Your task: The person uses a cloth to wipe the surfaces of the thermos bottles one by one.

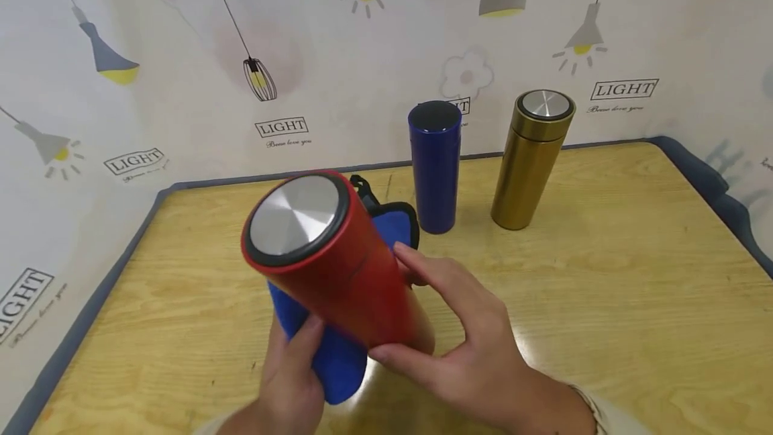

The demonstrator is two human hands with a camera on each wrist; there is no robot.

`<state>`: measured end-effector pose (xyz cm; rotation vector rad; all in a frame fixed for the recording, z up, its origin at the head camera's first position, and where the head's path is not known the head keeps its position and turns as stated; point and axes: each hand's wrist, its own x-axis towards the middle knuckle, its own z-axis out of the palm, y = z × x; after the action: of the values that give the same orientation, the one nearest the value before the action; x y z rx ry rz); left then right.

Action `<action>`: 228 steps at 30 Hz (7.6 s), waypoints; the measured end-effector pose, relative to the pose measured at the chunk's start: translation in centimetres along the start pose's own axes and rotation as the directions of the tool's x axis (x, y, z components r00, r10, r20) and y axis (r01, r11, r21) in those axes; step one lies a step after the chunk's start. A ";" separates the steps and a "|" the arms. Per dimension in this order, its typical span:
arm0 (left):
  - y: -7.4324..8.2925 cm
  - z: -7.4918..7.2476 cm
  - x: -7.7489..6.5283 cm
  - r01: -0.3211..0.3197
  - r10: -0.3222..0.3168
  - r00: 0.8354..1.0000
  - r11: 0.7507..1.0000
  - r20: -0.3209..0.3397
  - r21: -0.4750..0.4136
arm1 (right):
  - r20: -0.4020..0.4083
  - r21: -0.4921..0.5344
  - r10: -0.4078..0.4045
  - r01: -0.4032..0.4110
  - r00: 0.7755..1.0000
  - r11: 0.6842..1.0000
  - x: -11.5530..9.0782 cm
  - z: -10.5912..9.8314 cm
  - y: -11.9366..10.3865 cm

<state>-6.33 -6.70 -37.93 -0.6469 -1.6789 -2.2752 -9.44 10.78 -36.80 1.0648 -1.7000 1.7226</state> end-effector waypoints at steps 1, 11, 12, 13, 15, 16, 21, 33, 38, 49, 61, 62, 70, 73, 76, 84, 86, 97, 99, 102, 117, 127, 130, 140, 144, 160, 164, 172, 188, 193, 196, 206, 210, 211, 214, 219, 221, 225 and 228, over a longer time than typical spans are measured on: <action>0.0 0.1 0.1 -0.004 0.004 1.000 1.000 0.006 -0.012 | -0.002 0.003 0.011 -0.011 1.000 1.000 0.0 -0.1 -0.1; 0.4 -0.3 0.2 0.129 -0.126 0.989 0.991 -0.083 0.021 | 0.013 -0.011 0.019 -0.019 1.000 1.000 -0.1 0.1 0.2; 0.4 -0.4 0.2 0.150 -0.146 0.984 0.988 -0.106 0.023 | 0.016 -0.027 0.027 -0.026 1.000 0.999 -0.1 0.1 0.1; 0.4 -0.5 0.2 0.164 -0.159 0.979 0.986 -0.128 0.030 | 0.021 -0.050 0.033 -0.032 0.999 0.998 -0.1 0.1 0.1; 0.4 -0.8 0.2 0.181 -0.172 0.971 0.983 -0.168 0.041 | 0.034 -0.105 0.048 -0.045 0.998 0.993 -0.2 0.2 0.1; 0.3 -0.9 0.1 0.185 -0.174 0.967 0.982 -0.187 0.041 | 0.038 -0.132 0.051 -0.046 0.998 0.990 -0.2 0.2 0.2; 0.2 -1.4 0.0 0.145 -0.139 0.965 0.989 -0.223 0.010 | 0.056 -0.206 0.053 -0.041 0.997 0.978 -0.2 0.4 0.2; 0.9 -0.1 0.6 0.058 -0.057 0.997 0.998 -0.054 0.021 | 0.009 -0.124 0.008 -0.007 1.000 0.992 0.1 0.1 0.4; 1.2 0.2 0.9 0.063 -0.063 0.998 0.998 -0.008 -0.015 | -0.002 -0.093 0.007 -0.007 1.000 0.996 0.2 0.0 0.4; 0.9 -0.8 0.6 0.178 -0.175 0.966 0.984 -0.191 0.002 | 0.024 -0.146 0.053 -0.049 0.998 0.988 0.2 0.1 0.4; -0.1 -1.1 -0.5 0.147 -0.143 0.962 0.989 -0.231 -0.002 | -0.004 -0.164 0.023 -0.023 1.000 0.986 0.0 0.0 0.5; -0.1 -1.0 -0.5 0.146 -0.141 0.965 0.989 -0.221 0.005 | -0.011 -0.163 0.029 -0.031 1.000 0.986 0.0 -0.1 0.5; 0.2 0.2 -0.7 0.222 -0.223 0.969 0.975 -0.103 -0.017 | -0.060 -0.096 0.053 -0.059 0.997 0.994 0.3 -0.4 0.4; 0.4 0.4 -0.7 0.236 -0.235 0.970 0.972 -0.053 -0.002 | -0.076 -0.061 0.033 -0.037 0.997 0.997 0.4 -0.4 0.5; 0.3 0.5 -0.6 0.217 -0.216 0.976 0.976 -0.036 0.019 | -0.088 -0.021 0.006 -0.008 0.996 1.000 0.6 -0.3 0.6; -0.6 0.3 -0.8 0.274 -0.273 0.944 0.962 -0.187 -0.020 | -0.046 -0.073 0.072 -0.075 0.996 0.995 0.5 -0.2 0.3; -0.7 0.1 -0.9 0.291 -0.287 0.923 0.956 -0.257 -0.022 | -0.024 -0.119 0.083 -0.085 0.996 0.989 0.4 -0.1 0.4; 0.6 -1.4 0.3 0.033 -0.074 0.936 0.992 -0.345 -0.125 | 0.079 -0.244 0.109 -0.087 0.991 0.966 -0.3 0.4 0.7; 0.7 -1.5 0.4 -0.002 -0.047 0.943 0.989 -0.331 -0.147 | 0.081 -0.246 0.105 -0.082 0.991 0.966 -0.2 0.5 0.8; 0.4 -1.3 0.1 0.014 -0.061 0.937 0.990 -0.343 -0.137 | 0.073 -0.245 0.093 -0.073 0.993 0.967 -0.2 0.4 0.8; -0.1 0.6 -0.9 0.140 -0.141 0.981 0.990 -0.131 -0.017 | -0.067 -0.179 0.062 -0.073 0.996 0.981 0.4 -0.4 0.7; 0.9 1.3 -0.6 0.148 -0.146 0.986 0.989 -0.081 0.016 | -0.037 -0.231 0.223 -0.225 0.974 0.946 0.8 -0.8 0.2; 0.4 1.2 -0.6 0.097 -0.095 0.991 0.995 -0.095 0.012 | 0.011 -0.282 0.294 -0.280 0.956 0.918 0.7 -0.7 0.0; 0.9 1.4 -0.2 0.031 -0.028 0.996 0.999 -0.081 0.033 | 0.111 -0.340 0.275 -0.223 0.955 0.914 -0.1 -0.5 0.0; 0.3 1.2 -0.2 -0.014 0.016 0.996 0.999 -0.086 0.032 | 0.140 -0.344 0.262 -0.202 0.955 0.917 -0.2 -0.6 0.0; 0.1 -0.1 -0.2 0.193 -0.182 0.951 0.981 -0.251 0.021 | 0.102 -0.253 0.194 -0.163 0.976 0.954 -0.1 0.0 0.0; -0.2 -0.6 -0.5 0.166 -0.149 0.950 0.985 -0.275 0.039 | 0.103 -0.315 0.247 -0.204 0.963 0.927 -0.1 0.1 -0.1; -0.9 -0.3 -0.8 0.115 -0.112 0.974 0.993 -0.195 0.005 | 0.064 -0.281 0.127 -0.104 0.990 0.954 0.1 0.1 0.4; -0.3 -0.4 -0.5 0.187 -0.161 0.953 0.979 -0.258 0.079 | 0.126 -0.295 0.296 -0.249 0.947 0.922 0.1 0.0 0.2; -0.2 0.0 -0.2 0.100 -0.090 0.983 0.993 -0.162 0.055 | 0.084 -0.257 0.284 -0.254 0.955 0.932 -0.1 0.0 0.4; -0.1 0.1 -0.2 0.171 -0.161 0.978 0.982 -0.133 0.073 | 0.039 -0.251 0.278 -0.260 0.960 0.933 0.0 -0.1 0.3; 0.0 0.1 -0.2 0.285 -0.279 0.957 0.955 -0.079 0.078 | -0.033 -0.245 0.306 -0.304 0.951 0.921 0.7 -0.5 -0.3; 0.0 0.0 -0.2 0.292 -0.283 0.950 0.954 -0.130 0.065 | -0.004 -0.267 0.387 -0.374 0.922 0.888 0.7 -0.5 -0.4; -0.1 -0.1 -0.2 0.292 -0.279 0.949 0.954 -0.149 0.072 | 0.007 -0.280 0.403 -0.386 0.915 0.879 0.7 -0.5 -0.4; -0.2 -0.3 -0.3 0.252 -0.231 0.950 0.965 -0.209 0.078 | 0.035 -0.329 0.426 -0.393 0.904 0.859 0.4 -0.4 -0.2; -0.6 -0.7 -0.7 0.146 -0.124 0.959 0.987 -0.256 0.066 | 0.060 -0.387 0.447 -0.392 0.892 0.834 -0.2 0.1 0.1; -0.9 -0.8 -0.9 0.118 -0.097 0.966 0.990 -0.241 0.074 | 0.054 -0.393 0.439 -0.385 0.897 0.835 -0.3 0.2 0.1; -1.3 -0.7 -1.3 0.068 -0.045 0.982 0.990 -0.184 0.122 | 0.016 -0.387 0.411 -0.374 0.911 0.843 -0.4 0.2 0.0; -1.3 -0.4 -1.2 0.032 -0.013 0.992 0.989 -0.128 0.146 | -0.008 -0.374 0.408 -0.381 0.913 0.845 -0.2 0.1 -0.2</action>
<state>-5.91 -6.77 -39.69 -0.4433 -1.7809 -2.1318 -9.16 10.74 -36.88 0.6383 -2.3046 1.5052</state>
